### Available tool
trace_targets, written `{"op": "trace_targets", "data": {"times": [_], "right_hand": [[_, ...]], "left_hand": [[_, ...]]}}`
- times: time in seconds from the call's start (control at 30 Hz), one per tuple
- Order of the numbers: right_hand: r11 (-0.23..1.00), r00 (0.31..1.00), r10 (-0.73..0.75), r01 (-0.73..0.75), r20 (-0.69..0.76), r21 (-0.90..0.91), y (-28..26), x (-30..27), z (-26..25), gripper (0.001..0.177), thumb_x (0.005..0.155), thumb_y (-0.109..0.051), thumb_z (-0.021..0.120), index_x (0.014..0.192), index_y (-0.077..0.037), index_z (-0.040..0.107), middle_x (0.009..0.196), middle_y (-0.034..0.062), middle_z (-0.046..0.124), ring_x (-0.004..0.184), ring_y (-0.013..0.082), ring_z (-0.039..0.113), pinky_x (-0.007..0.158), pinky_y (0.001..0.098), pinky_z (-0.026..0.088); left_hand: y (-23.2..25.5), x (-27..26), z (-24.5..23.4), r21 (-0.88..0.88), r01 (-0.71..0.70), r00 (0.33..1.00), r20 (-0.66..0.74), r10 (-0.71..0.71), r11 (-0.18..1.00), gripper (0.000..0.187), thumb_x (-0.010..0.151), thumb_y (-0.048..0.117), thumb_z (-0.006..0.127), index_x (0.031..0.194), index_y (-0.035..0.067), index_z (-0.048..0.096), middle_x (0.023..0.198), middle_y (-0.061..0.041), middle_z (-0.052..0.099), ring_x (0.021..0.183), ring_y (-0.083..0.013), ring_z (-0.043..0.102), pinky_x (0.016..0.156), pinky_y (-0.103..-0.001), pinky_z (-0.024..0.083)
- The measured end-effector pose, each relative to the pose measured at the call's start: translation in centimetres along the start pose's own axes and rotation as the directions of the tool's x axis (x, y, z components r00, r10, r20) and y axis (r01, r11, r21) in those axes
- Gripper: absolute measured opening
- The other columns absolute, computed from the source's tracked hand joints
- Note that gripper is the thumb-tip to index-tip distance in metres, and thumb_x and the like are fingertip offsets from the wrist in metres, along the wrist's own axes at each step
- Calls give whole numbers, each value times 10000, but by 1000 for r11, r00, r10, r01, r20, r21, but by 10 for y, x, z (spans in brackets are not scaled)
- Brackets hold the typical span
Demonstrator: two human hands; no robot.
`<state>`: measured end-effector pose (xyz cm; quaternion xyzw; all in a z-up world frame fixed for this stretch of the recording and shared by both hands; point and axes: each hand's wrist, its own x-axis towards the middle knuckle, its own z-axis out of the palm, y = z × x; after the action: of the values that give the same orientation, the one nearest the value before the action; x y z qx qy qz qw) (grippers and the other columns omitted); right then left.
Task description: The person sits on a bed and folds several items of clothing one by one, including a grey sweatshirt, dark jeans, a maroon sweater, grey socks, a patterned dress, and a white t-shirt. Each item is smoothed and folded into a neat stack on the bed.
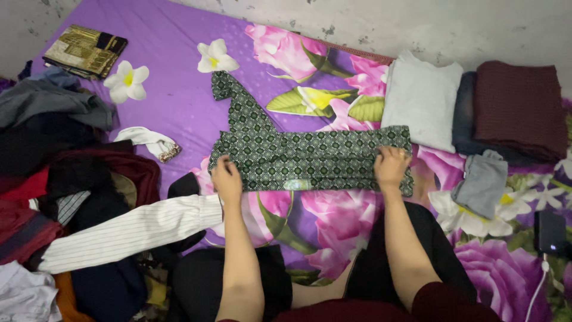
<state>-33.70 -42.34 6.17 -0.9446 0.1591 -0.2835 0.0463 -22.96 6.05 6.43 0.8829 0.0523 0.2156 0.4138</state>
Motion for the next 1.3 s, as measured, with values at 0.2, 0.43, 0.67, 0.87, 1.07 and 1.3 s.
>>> {"op": "trace_targets", "data": {"times": [0.2,0.43,0.67,0.87,1.07,1.3], "right_hand": [[994,979,105,-96,174,-61,-42,22,21,169,871,-212,688,990,-169,800,1015,96,751,1018,325,653,958,621,409],[860,936,-345,343,-64,377,-170,80,77,224,890,-71,638,1093,-86,733,1066,145,702,1042,360,634,940,498,487],[746,763,-629,535,153,396,-352,134,107,569,827,-11,542,1307,-264,713,1454,119,510,1349,353,461,1065,567,393],[591,534,-782,799,320,112,-401,155,116,400,805,-142,625,1178,-241,731,1598,31,368,1512,276,248,1129,627,281],[552,482,-827,792,289,261,-380,173,117,319,775,-185,715,1084,-116,752,1476,34,548,1519,221,295,1170,621,269],[468,294,-813,843,502,266,-331,199,40,237,855,-286,729,1063,-174,756,1109,48,727,1403,224,487,1263,587,216]], "left_hand": [[12,24,6,97,77,995,54,-82,992,195,1005,195,638,1161,98,704,1071,-191,690,1023,-410,618,924,-507,475],[-5,62,39,2,-121,993,-2,121,993,242,942,186,671,1155,89,732,1172,-180,646,1127,-378,574,987,-477,461],[-12,69,52,62,-104,995,8,104,993,244,976,227,644,1153,80,726,1227,-137,645,1162,-364,555,1022,-473,447],[-9,56,49,0,-106,994,20,106,994,295,986,231,616,1229,112,733,1296,-155,613,1229,-373,514,1076,-478,405],[-15,63,51,71,-100,995,36,98,992,279,999,269,621,1221,155,745,1328,-171,590,1237,-377,514,1078,-476,413],[-23,65,61,192,-109,994,39,103,975,330,1020,340,589,1291,212,725,1393,-140,571,1252,-356,519,1023,-494,436]]}}
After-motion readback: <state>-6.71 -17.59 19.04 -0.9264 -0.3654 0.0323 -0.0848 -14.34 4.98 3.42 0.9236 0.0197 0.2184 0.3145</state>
